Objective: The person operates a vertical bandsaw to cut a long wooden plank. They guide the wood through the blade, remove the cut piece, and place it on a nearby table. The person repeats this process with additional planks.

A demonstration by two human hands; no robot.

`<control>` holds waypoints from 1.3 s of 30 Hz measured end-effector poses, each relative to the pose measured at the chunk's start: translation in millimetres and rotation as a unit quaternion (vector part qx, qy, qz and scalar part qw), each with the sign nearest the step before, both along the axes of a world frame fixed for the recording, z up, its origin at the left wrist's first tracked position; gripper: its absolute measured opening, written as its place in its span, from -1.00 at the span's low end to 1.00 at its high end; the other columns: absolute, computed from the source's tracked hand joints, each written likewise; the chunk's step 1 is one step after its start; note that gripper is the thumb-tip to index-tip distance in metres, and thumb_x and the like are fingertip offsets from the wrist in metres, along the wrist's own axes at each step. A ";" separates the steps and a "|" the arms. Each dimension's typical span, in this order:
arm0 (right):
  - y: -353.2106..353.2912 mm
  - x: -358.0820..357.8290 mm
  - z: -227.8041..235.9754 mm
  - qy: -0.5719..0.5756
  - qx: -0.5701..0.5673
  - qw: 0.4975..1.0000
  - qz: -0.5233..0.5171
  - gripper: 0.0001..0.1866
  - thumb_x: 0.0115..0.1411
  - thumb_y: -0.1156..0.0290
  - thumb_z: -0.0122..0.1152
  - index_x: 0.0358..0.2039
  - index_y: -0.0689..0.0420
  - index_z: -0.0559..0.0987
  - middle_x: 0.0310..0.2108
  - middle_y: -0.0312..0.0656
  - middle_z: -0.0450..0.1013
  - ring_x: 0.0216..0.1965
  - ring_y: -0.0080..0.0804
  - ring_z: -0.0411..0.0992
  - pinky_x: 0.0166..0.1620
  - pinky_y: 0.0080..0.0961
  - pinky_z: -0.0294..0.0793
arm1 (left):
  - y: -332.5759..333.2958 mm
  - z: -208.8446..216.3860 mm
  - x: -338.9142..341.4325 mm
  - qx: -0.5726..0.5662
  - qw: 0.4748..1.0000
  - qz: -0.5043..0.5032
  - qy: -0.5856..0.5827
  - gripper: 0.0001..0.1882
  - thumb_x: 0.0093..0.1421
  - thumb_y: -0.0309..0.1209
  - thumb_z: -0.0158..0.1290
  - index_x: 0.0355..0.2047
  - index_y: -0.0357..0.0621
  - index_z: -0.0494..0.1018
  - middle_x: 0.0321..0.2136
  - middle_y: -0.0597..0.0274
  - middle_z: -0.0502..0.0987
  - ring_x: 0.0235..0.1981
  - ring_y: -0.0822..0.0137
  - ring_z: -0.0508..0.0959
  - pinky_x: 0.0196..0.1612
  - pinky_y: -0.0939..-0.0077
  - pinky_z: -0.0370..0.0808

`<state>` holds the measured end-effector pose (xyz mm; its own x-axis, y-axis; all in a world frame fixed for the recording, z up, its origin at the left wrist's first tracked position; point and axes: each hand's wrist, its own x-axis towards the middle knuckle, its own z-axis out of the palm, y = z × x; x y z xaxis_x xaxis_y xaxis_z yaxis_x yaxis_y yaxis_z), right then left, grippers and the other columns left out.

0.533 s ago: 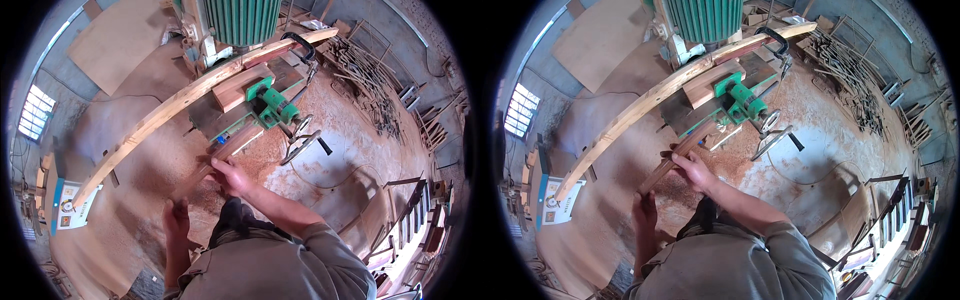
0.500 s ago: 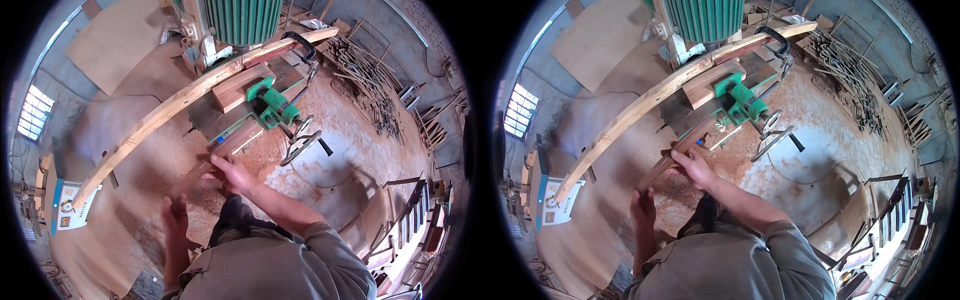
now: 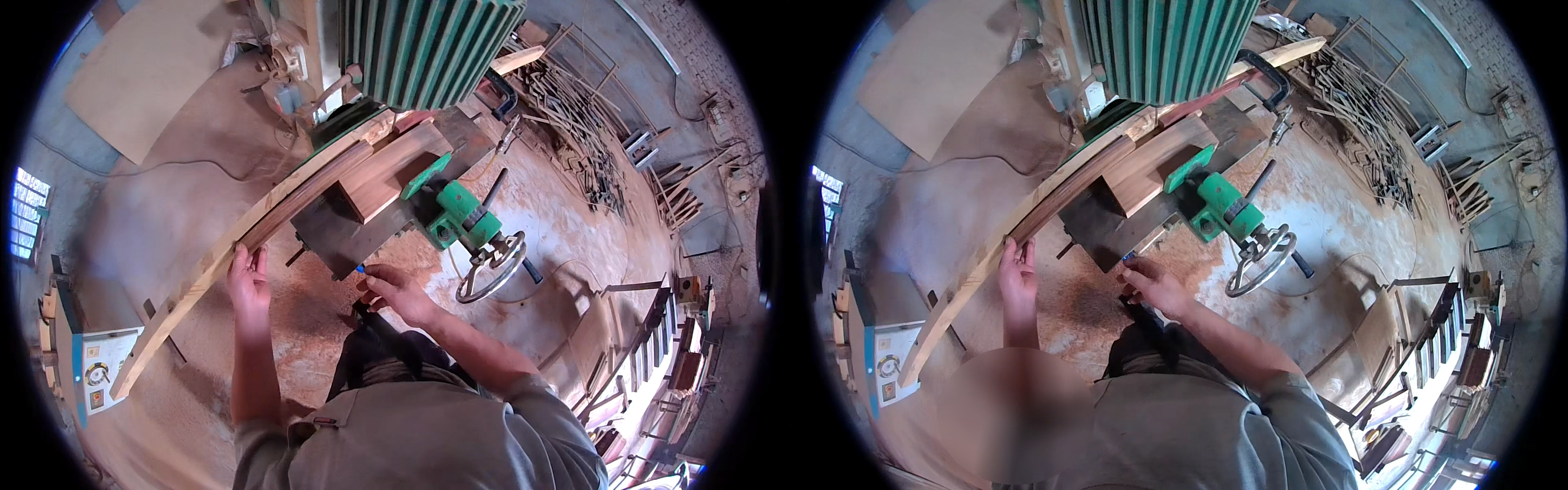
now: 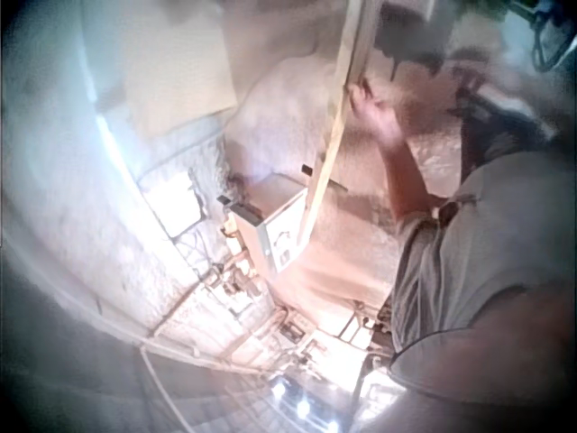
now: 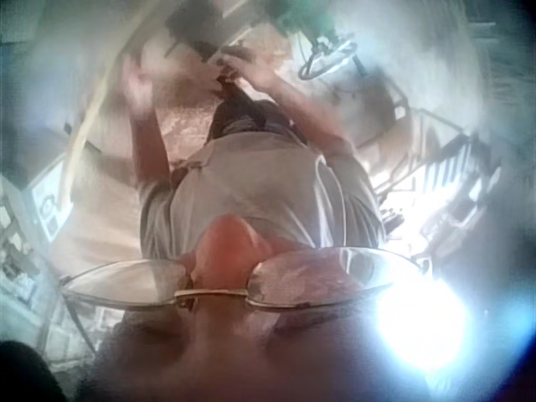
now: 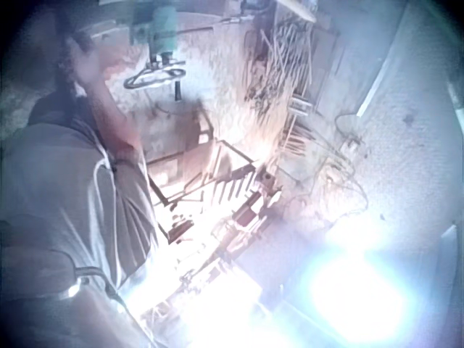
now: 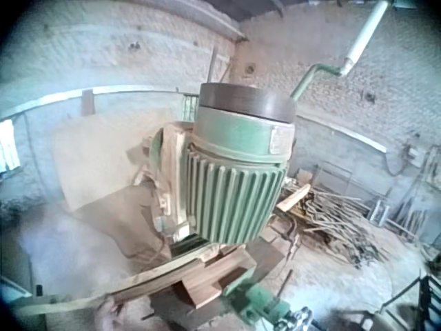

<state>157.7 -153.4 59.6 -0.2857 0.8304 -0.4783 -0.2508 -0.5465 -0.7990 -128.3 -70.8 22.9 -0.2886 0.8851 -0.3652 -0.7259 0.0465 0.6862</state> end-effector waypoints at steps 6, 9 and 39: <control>3.5 12.6 -2.9 -0.048 -0.005 0.999 -0.016 -0.60 0.20 0.24 0.05 -0.04 0.23 0.35 -0.26 -0.17 0.43 -0.34 -0.44 0.44 -0.29 -0.52 0.47 | 16.5 -0.1 22.8 -0.053 0.998 0.019 -0.034 -0.74 0.17 -0.41 0.03 -0.16 -0.28 0.35 -0.22 0.15 0.44 -0.15 0.33 0.45 0.00 0.48 0.46; 19.1 10.7 1.7 -0.238 0.131 0.962 0.044 -0.64 0.15 0.29 0.12 -0.11 0.23 0.40 -0.26 -0.13 0.44 -0.29 -0.36 0.43 -0.24 -0.48 0.45 | 15.1 -6.9 21.4 -0.050 0.998 0.012 -0.043 -0.74 0.17 -0.41 0.03 -0.15 -0.23 0.36 -0.22 0.20 0.44 -0.15 0.36 0.44 0.01 0.49 0.43; 107.7 284.8 24.5 -0.206 0.031 0.910 -0.359 -0.51 0.16 0.19 0.11 -0.02 0.27 0.35 -0.14 -0.09 0.38 -0.16 -0.30 0.38 -0.09 -0.39 0.39 | 48.9 -18.7 87.8 -0.116 0.990 0.008 0.075 -0.55 0.15 -0.24 0.06 -0.08 -0.29 0.26 -0.19 -0.01 0.44 -0.14 0.14 0.47 -0.03 0.30 0.41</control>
